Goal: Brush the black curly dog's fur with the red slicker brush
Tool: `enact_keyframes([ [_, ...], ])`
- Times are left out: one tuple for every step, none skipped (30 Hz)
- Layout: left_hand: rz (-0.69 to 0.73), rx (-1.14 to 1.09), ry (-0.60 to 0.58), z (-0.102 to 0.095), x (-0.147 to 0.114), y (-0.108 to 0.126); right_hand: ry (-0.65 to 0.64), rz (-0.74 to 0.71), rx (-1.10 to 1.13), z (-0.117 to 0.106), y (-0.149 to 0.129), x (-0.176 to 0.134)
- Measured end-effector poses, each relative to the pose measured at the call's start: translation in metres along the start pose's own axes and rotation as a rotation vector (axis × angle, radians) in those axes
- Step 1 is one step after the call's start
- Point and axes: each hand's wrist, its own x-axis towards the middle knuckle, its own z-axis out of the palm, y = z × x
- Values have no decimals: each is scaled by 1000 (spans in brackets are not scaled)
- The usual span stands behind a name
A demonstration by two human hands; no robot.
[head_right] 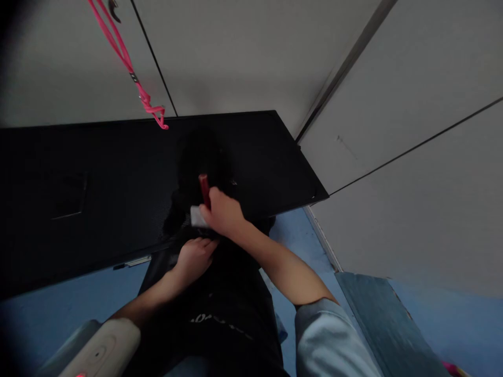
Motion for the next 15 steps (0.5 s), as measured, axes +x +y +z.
enact_keyframes([
  [-5, -5, -2, 0, 0, 0, -51, -7, 11, 0, 1, -1],
  [-10, -11, -4, 0, 1, 0, -96, 2, 17, 0, 3, -1],
  [-13, -16, -7, 1, 2, 0, -108, 26, 15, -1, 4, -2],
  [-12, -19, -11, 1, 2, 1, -79, 62, 9, -1, 6, -2],
  [-9, -21, -16, 1, 3, 1, -19, 100, 3, -1, 7, -2],
  [-5, -20, -21, 1, 4, 1, 46, 120, 7, 0, 7, -2],
  [0, -16, -22, 1, 5, 2, 85, 119, 18, 0, 8, -3],
  [5, -11, -18, 1, 6, 2, 81, 103, 33, 1, 8, -3],
  [11, -4, -12, 1, 7, 3, 42, 85, 45, 1, 8, -3],
  [17, 2, -5, 0, 7, 4, -7, 76, 50, 1, 8, -2],
  [23, 8, -1, -1, 8, 5, -37, 83, 48, -1, 9, -1],
  [29, 12, -2, -1, 8, 6, -27, 112, 39, -3, 10, 1],
  [34, 15, -9, -2, 9, 7, 22, 154, 29, -6, 11, 3],
  [37, 17, -21, -3, 9, 8, 87, 189, 26, -9, 12, 5],
  [38, 20, -35, -3, 10, 8, 132, 197, 30, -12, 12, 7],
])
